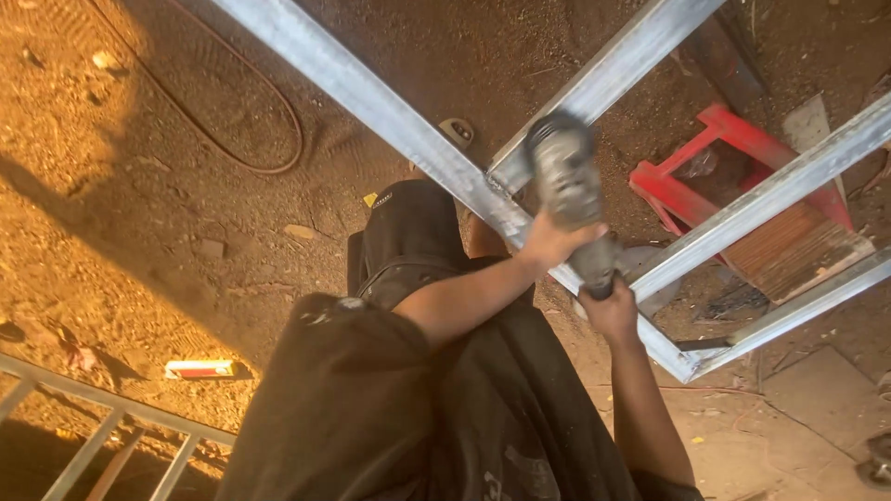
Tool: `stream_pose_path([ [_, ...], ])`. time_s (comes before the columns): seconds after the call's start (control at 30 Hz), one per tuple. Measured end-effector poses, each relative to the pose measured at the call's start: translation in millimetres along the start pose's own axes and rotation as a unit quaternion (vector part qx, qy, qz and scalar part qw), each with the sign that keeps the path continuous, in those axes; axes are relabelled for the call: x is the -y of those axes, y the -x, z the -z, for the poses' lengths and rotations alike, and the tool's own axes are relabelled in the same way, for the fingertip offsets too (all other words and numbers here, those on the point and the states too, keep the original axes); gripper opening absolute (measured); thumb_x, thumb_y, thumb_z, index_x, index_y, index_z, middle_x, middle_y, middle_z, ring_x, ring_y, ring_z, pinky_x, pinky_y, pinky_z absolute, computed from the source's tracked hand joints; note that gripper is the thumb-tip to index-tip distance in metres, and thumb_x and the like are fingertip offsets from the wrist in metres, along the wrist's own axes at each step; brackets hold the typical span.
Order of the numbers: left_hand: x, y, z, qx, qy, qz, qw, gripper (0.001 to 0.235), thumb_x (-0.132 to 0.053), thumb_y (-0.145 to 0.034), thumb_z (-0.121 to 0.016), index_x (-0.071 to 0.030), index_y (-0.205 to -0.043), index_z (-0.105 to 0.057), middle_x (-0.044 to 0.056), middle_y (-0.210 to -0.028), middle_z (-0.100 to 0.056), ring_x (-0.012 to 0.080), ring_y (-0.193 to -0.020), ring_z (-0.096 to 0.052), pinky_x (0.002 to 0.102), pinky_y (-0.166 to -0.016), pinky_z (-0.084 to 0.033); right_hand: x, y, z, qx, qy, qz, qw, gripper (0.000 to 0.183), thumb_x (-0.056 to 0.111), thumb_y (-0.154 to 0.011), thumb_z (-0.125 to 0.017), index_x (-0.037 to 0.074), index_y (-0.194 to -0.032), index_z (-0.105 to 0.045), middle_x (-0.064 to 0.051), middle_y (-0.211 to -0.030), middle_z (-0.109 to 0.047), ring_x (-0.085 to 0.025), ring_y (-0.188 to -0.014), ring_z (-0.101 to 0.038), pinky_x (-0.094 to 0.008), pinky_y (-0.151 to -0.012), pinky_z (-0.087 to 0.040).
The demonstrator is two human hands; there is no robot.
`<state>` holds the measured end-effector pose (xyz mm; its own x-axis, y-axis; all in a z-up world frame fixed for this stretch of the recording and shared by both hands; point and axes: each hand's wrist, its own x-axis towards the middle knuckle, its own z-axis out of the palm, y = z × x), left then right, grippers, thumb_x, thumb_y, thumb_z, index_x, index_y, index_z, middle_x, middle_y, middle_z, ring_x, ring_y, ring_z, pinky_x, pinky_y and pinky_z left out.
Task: Grinding weld joints on a metal frame using a handheld angle grinder to create a smooth finish.
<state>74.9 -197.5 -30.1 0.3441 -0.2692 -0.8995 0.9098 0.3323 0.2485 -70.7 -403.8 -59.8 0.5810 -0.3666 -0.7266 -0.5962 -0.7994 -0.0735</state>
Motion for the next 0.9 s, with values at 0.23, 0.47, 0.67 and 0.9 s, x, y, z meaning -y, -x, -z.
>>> stream_pose_path([
  [0.23, 2, 1, -7, 0.004, 0.066, -0.082, 0.994, 0.102, -0.039, -0.061, -0.091, -0.003, -0.145, -0.046, 0.024, -0.14, -0.057, 0.0399, -0.135, -0.052, 0.056, -0.112, -0.046, -7, -22, 4, -0.032, -0.005, 0.053, 0.998, 0.039, 0.028, -0.077, -0.076, 0.007, -0.107, -0.062, -0.025, -0.091, -0.072, -0.048, -0.094, -0.071, -0.059, -0.073, -0.05],
  [0.47, 43, -33, -19, -0.037, 0.123, -0.129, 0.983, 0.096, -0.036, -0.066, -0.093, -0.007, -0.145, -0.047, 0.02, -0.136, -0.061, 0.0356, -0.131, -0.056, 0.053, -0.11, -0.049, -20, -48, 17, -0.016, 0.049, 0.102, 0.993, 0.038, 0.032, -0.076, -0.076, 0.011, -0.106, -0.064, -0.022, -0.089, -0.071, -0.046, -0.095, -0.071, -0.059, -0.076, -0.053],
  [0.67, 51, -47, -14, -0.042, 0.08, -0.167, 0.982, 0.103, -0.044, -0.063, -0.092, -0.008, -0.148, -0.047, 0.02, -0.142, -0.058, 0.0369, -0.135, -0.054, 0.057, -0.115, -0.046, -12, -57, 14, -0.04, 0.008, 0.132, 0.99, 0.039, 0.031, -0.077, -0.079, 0.011, -0.108, -0.066, -0.02, -0.092, -0.071, -0.042, -0.096, -0.071, -0.057, -0.077, -0.052],
  [0.9, 56, -36, -16, -0.04, 0.119, -0.176, 0.976, 0.099, -0.049, -0.066, -0.091, -0.012, -0.147, -0.047, 0.017, -0.139, -0.06, 0.0357, -0.133, -0.055, 0.055, -0.113, -0.047, -14, -62, 15, -0.073, 0.051, 0.197, 0.976, 0.039, 0.031, -0.074, -0.076, 0.009, -0.104, -0.063, -0.021, -0.087, -0.068, -0.045, -0.091, -0.071, -0.056, -0.076, -0.053],
])
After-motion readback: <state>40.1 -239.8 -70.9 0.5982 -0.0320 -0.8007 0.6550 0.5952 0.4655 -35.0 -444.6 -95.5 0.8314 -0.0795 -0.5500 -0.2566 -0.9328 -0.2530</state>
